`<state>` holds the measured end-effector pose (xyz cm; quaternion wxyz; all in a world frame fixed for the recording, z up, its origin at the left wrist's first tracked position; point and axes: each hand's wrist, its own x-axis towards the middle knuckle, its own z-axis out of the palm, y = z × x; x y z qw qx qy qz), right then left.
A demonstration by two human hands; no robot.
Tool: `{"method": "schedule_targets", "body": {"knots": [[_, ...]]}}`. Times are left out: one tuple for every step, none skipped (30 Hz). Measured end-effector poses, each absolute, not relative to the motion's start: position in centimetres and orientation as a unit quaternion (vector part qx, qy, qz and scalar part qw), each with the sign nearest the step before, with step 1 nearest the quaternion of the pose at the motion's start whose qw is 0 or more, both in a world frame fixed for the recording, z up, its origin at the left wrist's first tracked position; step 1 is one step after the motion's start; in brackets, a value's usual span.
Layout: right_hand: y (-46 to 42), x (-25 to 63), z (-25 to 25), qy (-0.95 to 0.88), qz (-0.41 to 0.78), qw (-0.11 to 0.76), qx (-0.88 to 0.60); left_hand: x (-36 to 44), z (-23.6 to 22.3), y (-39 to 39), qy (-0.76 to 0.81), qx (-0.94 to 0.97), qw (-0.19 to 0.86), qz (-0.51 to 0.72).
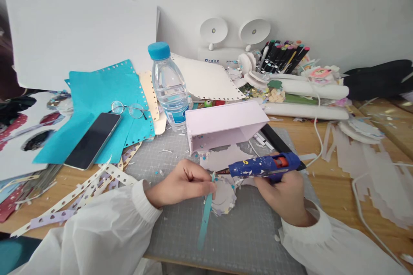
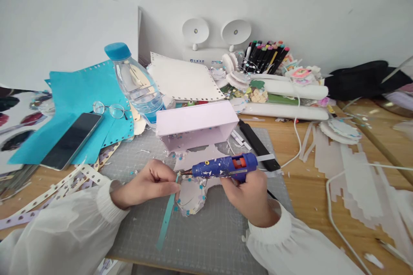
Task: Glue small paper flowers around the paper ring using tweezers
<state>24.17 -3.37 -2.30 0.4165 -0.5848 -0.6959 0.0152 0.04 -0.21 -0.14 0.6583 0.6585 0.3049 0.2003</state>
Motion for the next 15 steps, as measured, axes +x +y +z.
{"method": "schedule_targets", "body": {"knots": [[-3.4, 24.2, -2.3, -0.691, 0.01, 0.418, -0.589, 0.0, -0.1, -0.2, 0.306, 0.658, 0.658, 0.2], [-3.4, 24.2, -2.4, -0.687, 0.002, 0.42, -0.593, 0.0, -0.2, -0.2, 0.306, 0.656, 0.659, 0.201], [-3.4, 24.2, -2.4, -0.682, -0.007, 0.423, -0.596, 0.0, -0.2, -0.2, 0.307, 0.654, 0.661, 0.201], [-3.5, 24.2, -2.4, -0.678, -0.014, 0.426, -0.599, 0.0, -0.3, -0.2, 0.308, 0.651, 0.663, 0.202], [-3.5, 24.3, -2.4, -0.673, -0.021, 0.433, -0.6, 0.0, -0.4, -0.2, 0.309, 0.649, 0.665, 0.202], [-3.5, 24.5, -2.4, -0.664, -0.028, 0.443, -0.602, -0.1, -0.5, -0.3, 0.31, 0.646, 0.667, 0.202], [-3.5, 24.7, -2.3, -0.651, -0.037, 0.456, -0.606, -0.1, -0.6, -0.3, 0.31, 0.645, 0.669, 0.203], [-3.4, 25.1, -2.1, -0.631, -0.055, 0.471, -0.614, -0.1, -0.7, -0.3, 0.311, 0.643, 0.67, 0.204], [-3.4, 25.6, -1.9, -0.607, -0.08, 0.485, -0.625, -0.1, -0.7, -0.3, 0.311, 0.642, 0.67, 0.206], [-3.3, 26.3, -1.7, -0.577, -0.111, 0.499, -0.637, -0.1, -0.8, -0.3, 0.311, 0.641, 0.67, 0.208], [-3.2, 27.2, -1.5, -0.545, -0.142, 0.508, -0.652, -0.1, -0.8, -0.3, 0.311, 0.64, 0.67, 0.211], [-3.2, 28.2, -1.3, -0.513, -0.162, 0.513, -0.669, -0.1, -0.9, -0.3, 0.311, 0.639, 0.67, 0.215], [-3.1, 29.3, -1.1, -0.477, -0.175, 0.517, -0.689, -0.1, -0.9, -0.3, 0.312, 0.638, 0.67, 0.218], [-3.1, 30.5, -1.0, -0.444, -0.174, 0.515, -0.712, -0.1, -0.9, -0.2, 0.313, 0.636, 0.671, 0.22], [-3.2, 31.7, -1.0, -0.424, -0.168, 0.506, -0.732, -0.1, -0.9, -0.2, 0.314, 0.635, 0.671, 0.221]]}}
